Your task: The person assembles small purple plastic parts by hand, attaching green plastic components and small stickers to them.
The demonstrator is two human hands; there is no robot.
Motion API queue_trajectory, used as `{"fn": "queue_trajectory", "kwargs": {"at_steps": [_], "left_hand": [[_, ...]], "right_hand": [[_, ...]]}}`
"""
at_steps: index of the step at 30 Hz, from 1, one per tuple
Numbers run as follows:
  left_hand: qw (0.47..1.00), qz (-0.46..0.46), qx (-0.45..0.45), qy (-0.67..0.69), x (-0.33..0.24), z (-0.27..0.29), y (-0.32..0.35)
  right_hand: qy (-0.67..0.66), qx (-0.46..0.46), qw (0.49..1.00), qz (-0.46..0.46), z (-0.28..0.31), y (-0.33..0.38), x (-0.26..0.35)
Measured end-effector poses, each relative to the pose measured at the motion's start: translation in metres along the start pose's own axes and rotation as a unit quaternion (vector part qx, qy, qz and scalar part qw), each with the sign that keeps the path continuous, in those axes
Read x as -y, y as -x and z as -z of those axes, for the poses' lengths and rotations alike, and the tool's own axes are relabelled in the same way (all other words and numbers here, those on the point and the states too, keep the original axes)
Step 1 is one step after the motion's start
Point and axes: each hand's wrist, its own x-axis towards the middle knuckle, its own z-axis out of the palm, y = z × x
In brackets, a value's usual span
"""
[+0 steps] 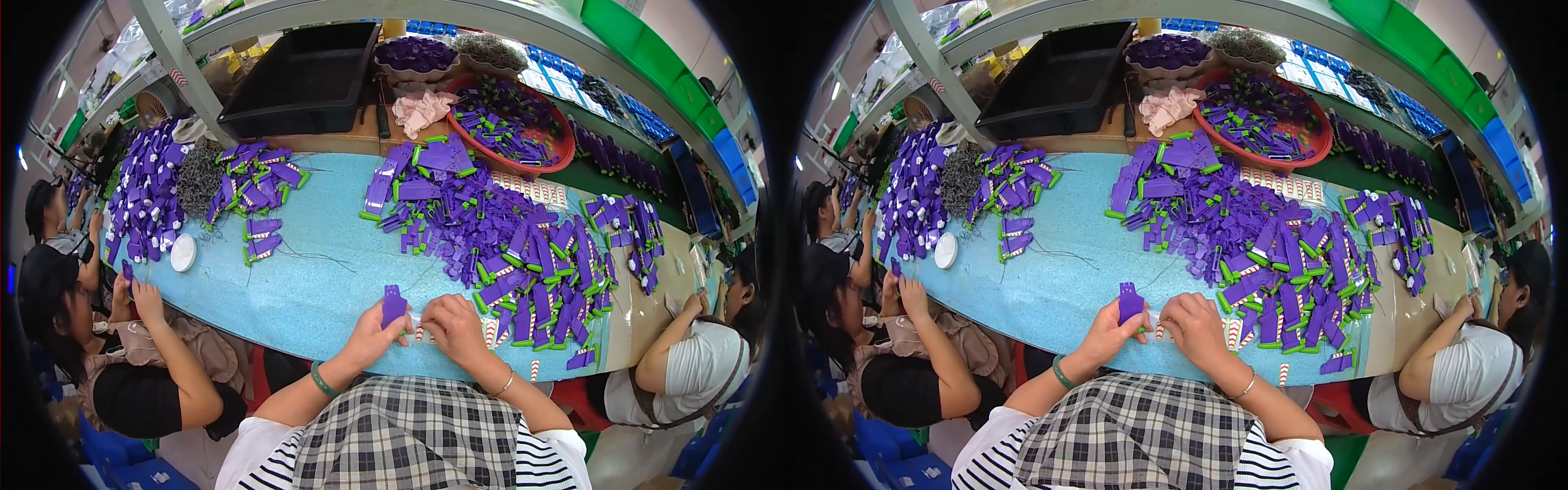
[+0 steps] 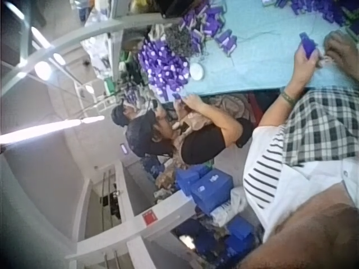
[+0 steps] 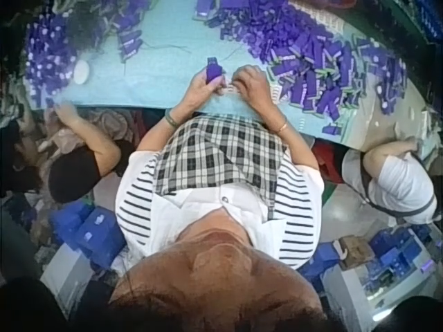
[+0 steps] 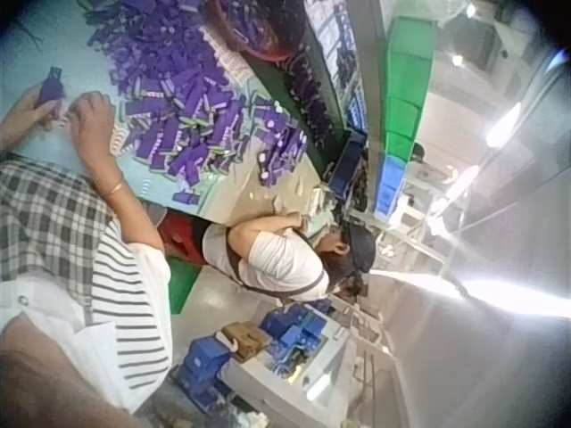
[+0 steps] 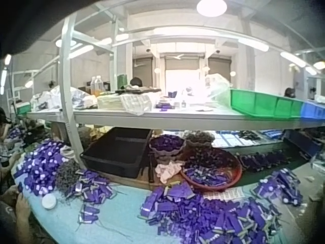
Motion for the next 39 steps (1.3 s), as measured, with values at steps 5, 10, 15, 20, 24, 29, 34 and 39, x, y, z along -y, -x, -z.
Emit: {"fn": "queue_trajectory", "kwargs": {"at_steps": [5, 10, 15, 20, 24, 29, 34, 39], "left_hand": [[0.976, -0.013, 0.068, -0.209, -0.017, -0.001, -0.001], [0.998, 0.023, 0.032, -0.054, -0.030, -0.012, -0.005], [0.997, -0.005, 0.075, -0.023, -0.030, -0.014, -0.003], [0.984, 0.066, 0.082, 0.142, -0.033, -0.016, -0.001], [0.970, 0.084, 0.115, 0.196, -0.033, -0.016, 0.000], [0.967, 0.082, 0.123, 0.207, -0.031, -0.016, 0.001], [0.965, 0.078, 0.123, 0.217, -0.029, -0.016, 0.003], [0.963, 0.075, 0.131, 0.224, -0.030, -0.016, 0.004]], "right_hand": [[-0.177, 0.025, 0.980, -0.091, 0.025, -0.009, 0.010], [-0.262, -0.099, 0.948, -0.148, 0.037, -0.016, 0.035], [-0.350, -0.007, 0.926, -0.139, 0.024, -0.009, 0.027], [-0.465, -0.012, 0.853, -0.237, 0.021, -0.010, 0.028], [-0.410, -0.011, 0.887, -0.213, 0.015, -0.008, 0.022], [-0.392, -0.031, 0.896, -0.206, 0.010, -0.007, 0.022], [-0.358, -0.038, 0.913, -0.192, 0.008, -0.005, 0.024], [-0.371, -0.054, 0.908, -0.188, 0.006, -0.002, 0.024]]}}
